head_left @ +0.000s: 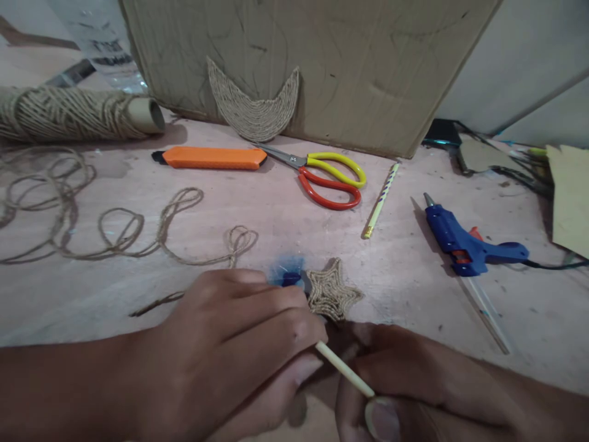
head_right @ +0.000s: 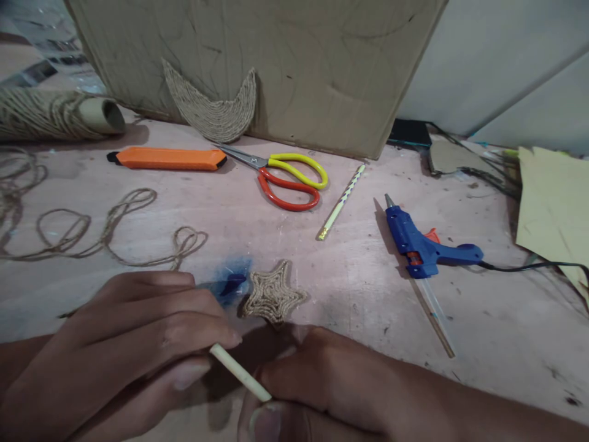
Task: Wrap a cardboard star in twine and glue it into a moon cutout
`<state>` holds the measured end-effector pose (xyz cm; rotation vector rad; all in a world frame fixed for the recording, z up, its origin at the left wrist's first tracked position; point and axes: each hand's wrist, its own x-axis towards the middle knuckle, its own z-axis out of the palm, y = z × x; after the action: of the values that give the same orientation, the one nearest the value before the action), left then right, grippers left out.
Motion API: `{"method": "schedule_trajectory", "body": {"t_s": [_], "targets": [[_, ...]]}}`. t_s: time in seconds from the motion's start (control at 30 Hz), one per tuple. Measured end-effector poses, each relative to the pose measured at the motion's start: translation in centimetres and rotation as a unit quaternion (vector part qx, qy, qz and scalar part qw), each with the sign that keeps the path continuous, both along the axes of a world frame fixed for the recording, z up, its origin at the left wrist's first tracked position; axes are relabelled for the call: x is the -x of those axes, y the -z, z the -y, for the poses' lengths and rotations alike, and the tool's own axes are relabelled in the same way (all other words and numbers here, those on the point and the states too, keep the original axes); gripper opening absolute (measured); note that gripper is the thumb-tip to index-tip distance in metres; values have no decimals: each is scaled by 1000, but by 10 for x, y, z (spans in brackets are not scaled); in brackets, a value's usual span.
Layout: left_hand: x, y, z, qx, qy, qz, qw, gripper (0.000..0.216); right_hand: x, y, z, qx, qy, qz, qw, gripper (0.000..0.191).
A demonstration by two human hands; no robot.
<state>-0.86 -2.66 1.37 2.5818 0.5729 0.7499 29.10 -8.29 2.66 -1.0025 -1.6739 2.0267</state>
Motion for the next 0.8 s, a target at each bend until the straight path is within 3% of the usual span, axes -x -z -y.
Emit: {"method": "schedule_trajectory", "body": {"t_s": [0.27, 0.4, 0.57, 0.7, 0.8], "targets": [[-9, 12, 18, 10, -68, 29, 997, 29, 1, 7, 20, -16, 83, 10, 996, 35], [-10, 14, 22, 9, -73, 19, 997, 29, 5, -4, 3, -13, 59, 40, 997, 48], [-5, 4, 5, -8, -70, 12, 997, 7, 6, -8, -17, -45, -56, 21, 997, 63], [-1, -6, -9, -6, -36, 4, 999, 25, 5, -6, -12, -28, 12, 46, 998, 67], [-1, -10, -11, 13, -18, 16, 1000, 21, 5, -6, -7, -8, -14, 26, 1000, 61]]}}
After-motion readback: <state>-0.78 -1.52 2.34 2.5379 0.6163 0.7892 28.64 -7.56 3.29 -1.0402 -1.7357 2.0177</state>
